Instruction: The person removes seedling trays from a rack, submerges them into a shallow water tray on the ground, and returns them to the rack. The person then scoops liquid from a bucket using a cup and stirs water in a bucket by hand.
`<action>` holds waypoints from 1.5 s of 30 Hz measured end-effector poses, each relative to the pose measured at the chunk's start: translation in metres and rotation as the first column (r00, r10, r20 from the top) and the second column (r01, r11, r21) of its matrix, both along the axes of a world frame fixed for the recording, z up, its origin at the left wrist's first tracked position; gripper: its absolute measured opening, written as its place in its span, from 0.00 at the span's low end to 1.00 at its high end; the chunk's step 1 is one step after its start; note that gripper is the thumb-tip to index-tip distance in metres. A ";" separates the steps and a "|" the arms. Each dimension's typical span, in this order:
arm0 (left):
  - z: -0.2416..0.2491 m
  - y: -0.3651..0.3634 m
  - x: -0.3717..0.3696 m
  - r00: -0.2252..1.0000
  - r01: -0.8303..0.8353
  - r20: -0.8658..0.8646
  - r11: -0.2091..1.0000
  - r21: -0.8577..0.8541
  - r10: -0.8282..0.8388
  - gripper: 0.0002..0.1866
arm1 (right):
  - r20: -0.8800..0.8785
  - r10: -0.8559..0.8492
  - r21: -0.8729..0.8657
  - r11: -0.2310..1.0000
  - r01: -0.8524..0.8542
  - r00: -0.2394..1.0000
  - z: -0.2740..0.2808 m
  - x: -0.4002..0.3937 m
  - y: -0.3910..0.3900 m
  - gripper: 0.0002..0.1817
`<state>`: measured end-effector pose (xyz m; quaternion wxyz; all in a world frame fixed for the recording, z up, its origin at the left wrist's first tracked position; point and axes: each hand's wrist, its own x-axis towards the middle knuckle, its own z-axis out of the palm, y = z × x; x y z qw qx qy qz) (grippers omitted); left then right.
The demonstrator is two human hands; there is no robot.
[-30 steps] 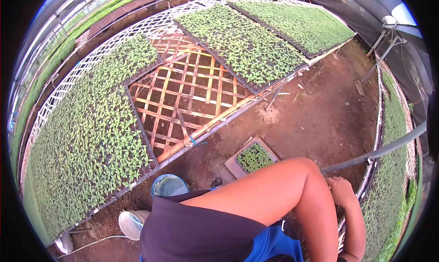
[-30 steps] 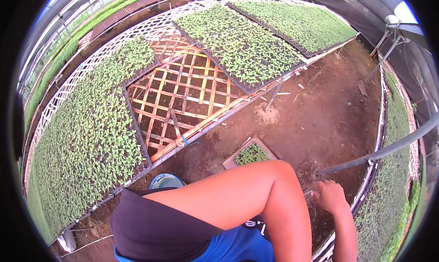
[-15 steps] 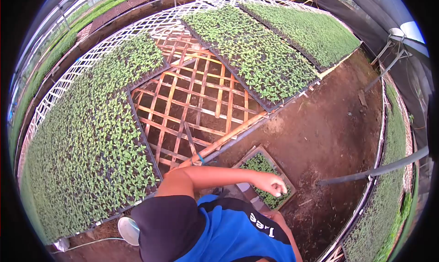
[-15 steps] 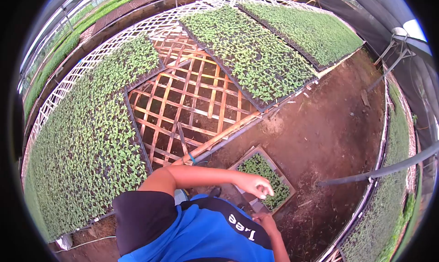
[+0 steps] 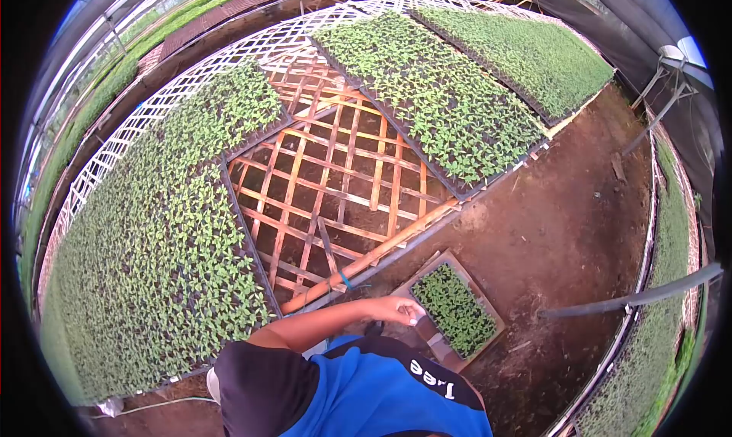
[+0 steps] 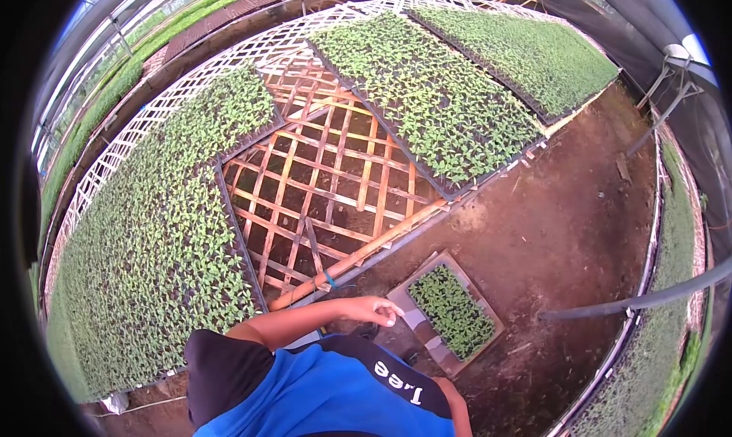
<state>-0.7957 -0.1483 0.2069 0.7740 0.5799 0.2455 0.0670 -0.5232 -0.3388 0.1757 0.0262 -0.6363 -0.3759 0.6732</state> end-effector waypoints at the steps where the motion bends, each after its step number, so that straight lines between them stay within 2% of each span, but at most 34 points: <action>1: 0.000 0.001 0.002 1.000 0.005 -0.003 1.000 0.006 -0.005 0.26 | -0.026 -0.055 -0.061 0.997 0.053 0.998 0.001 0.005 -0.002 0.14; 4: -0.001 0.001 0.008 1.000 0.014 -0.004 1.000 0.007 -0.014 0.27 | -0.098 -0.233 -0.238 0.949 0.204 0.968 0.003 0.014 -0.014 0.14; 7: 0.003 -0.001 0.015 0.999 0.051 0.002 0.999 0.004 -0.051 0.27 | -0.101 -0.277 -0.297 0.925 0.237 0.956 0.035 0.001 -0.012 0.15; 9: 0.003 -0.003 0.021 0.994 0.110 -0.007 0.994 0.003 -0.110 0.27 | 0.094 0.047 -0.120 0.992 -0.036 0.994 0.047 -0.002 -0.011 0.14; 10: 0.002 -0.004 0.023 0.991 0.136 -0.014 0.991 0.004 -0.136 0.28 | 0.209 0.199 -0.055 0.980 -0.191 0.957 0.049 -0.002 -0.012 0.14; 13: -0.004 -0.010 0.033 0.983 0.181 0.002 0.983 0.024 -0.181 0.24 | 0.099 0.093 -0.020 0.996 -0.092 0.991 0.018 0.005 -0.037 0.13; 15: -0.017 -0.017 0.045 0.959 0.275 0.037 0.955 0.115 -0.281 0.20 | 0.063 0.049 -0.031 0.998 -0.047 0.997 0.012 0.011 -0.047 0.11; 19: -0.058 -0.036 0.075 0.841 0.510 0.012 0.800 0.315 -0.541 0.13 | 0.108 -0.031 -0.092 0.995 0.041 0.994 0.041 -0.002 -0.036 0.09; 20: -0.065 -0.041 0.081 0.831 0.509 -0.003 0.759 0.406 -0.556 0.11 | 0.127 -0.054 -0.107 0.992 0.068 0.990 0.050 -0.009 -0.029 0.08; 22: -0.072 -0.046 0.092 0.849 0.495 -0.055 0.755 0.431 -0.525 0.12 | 0.136 -0.091 -0.104 0.989 0.106 0.987 0.063 -0.019 -0.021 0.07; 23: -0.071 -0.047 0.095 0.856 0.490 -0.081 0.751 0.442 -0.511 0.12 | 0.087 -0.080 -0.058 0.995 0.085 0.993 0.056 -0.016 -0.023 0.07; 24: -0.071 -0.047 0.096 0.898 0.422 -0.063 0.812 0.404 -0.436 0.12 | 0.038 -0.067 -0.011 0.998 0.068 0.997 0.050 -0.013 -0.025 0.07; 25: -0.072 -0.044 0.098 0.920 0.378 -0.032 0.861 0.341 -0.391 0.13 | -0.008 -0.075 0.029 0.997 0.075 0.997 0.036 -0.007 -0.032 0.07; 26: -0.074 -0.039 0.097 0.936 0.342 -0.033 0.887 0.311 -0.349 0.13 | 0.014 -0.114 0.070 0.991 0.113 0.993 -0.021 0.010 -0.055 0.07; 27: -0.076 -0.033 0.094 0.952 0.305 -0.082 0.888 0.344 -0.295 0.14 | 0.069 -0.156 0.124 0.981 0.147 0.985 -0.050 0.021 -0.062 0.09; 28: -0.089 -0.029 0.092 0.963 0.270 -0.106 0.896 0.354 -0.248 0.14 | 0.265 -0.181 0.190 0.973 0.133 0.947 -0.022 0.016 -0.044 0.12; 29: -0.088 -0.023 0.088 0.969 0.224 -0.147 0.955 0.194 -0.197 0.14 | 0.448 -0.177 0.427 0.904 -0.036 0.876 -0.036 0.025 -0.044 0.14; 30: -0.088 -0.016 0.084 0.947 0.230 -0.272 0.952 0.200 -0.172 0.15 | 0.577 -0.098 0.336 0.934 -0.126 0.810 -0.006 0.023 -0.021 0.14; 31: -0.088 -0.008 0.079 0.943 0.210 -0.301 0.958 0.198 -0.144 0.14 | 0.643 -0.200 0.455 0.876 -0.159 0.739 -0.024 0.031 -0.023 0.13; 32: -0.100 -0.003 0.074 0.941 0.172 -0.323 0.964 0.204 -0.099 0.14 | 0.621 -0.242 0.464 0.880 -0.100 0.746 -0.019 0.036 -0.014 0.14; 35: -0.137 0.011 0.061 0.898 0.046 -0.437 0.978 0.206 0.050 0.13 | 0.637 -0.207 0.420 0.901 -0.108 0.743 -0.036 0.056 0.000 0.15; 37: -0.160 0.022 0.059 0.882 -0.106 -0.457 0.993 0.052 0.118 0.12 | 0.625 -0.173 0.407 0.904 -0.129 0.761 -0.052 0.073 0.009 0.15; 38: -0.158 0.030 0.064 0.823 -0.127 -0.557 0.992 0.011 0.111 0.12 | 0.624 -0.157 0.387 0.913 -0.128 0.766 -0.063 0.083 0.012 0.15; 40: -0.181 0.045 0.070 0.785 -0.207 -0.600 0.978 -0.024 0.151 0.14 | 0.620 -0.127 0.346 0.930 -0.124 0.774 -0.089 0.107 0.013 0.16; 41: -0.192 0.053 0.077 0.761 -0.234 -0.627 0.972 -0.028 0.165 0.15 | 0.592 -0.149 0.329 0.942 -0.069 0.792 -0.106 0.121 0.012 0.15; 43: -0.215 0.067 0.098 0.660 -0.351 -0.686 0.933 0.081 0.308 0.12 | 0.537 -0.198 0.289 0.956 0.042 0.820 -0.150 0.151 0.008 0.14; 45: -0.281 0.088 0.101 0.593 -0.333 -0.722 0.925 0.185 0.358 0.12 | 0.499 -0.142 0.175 0.983 0.061 0.855 -0.220 0.187 -0.006 0.16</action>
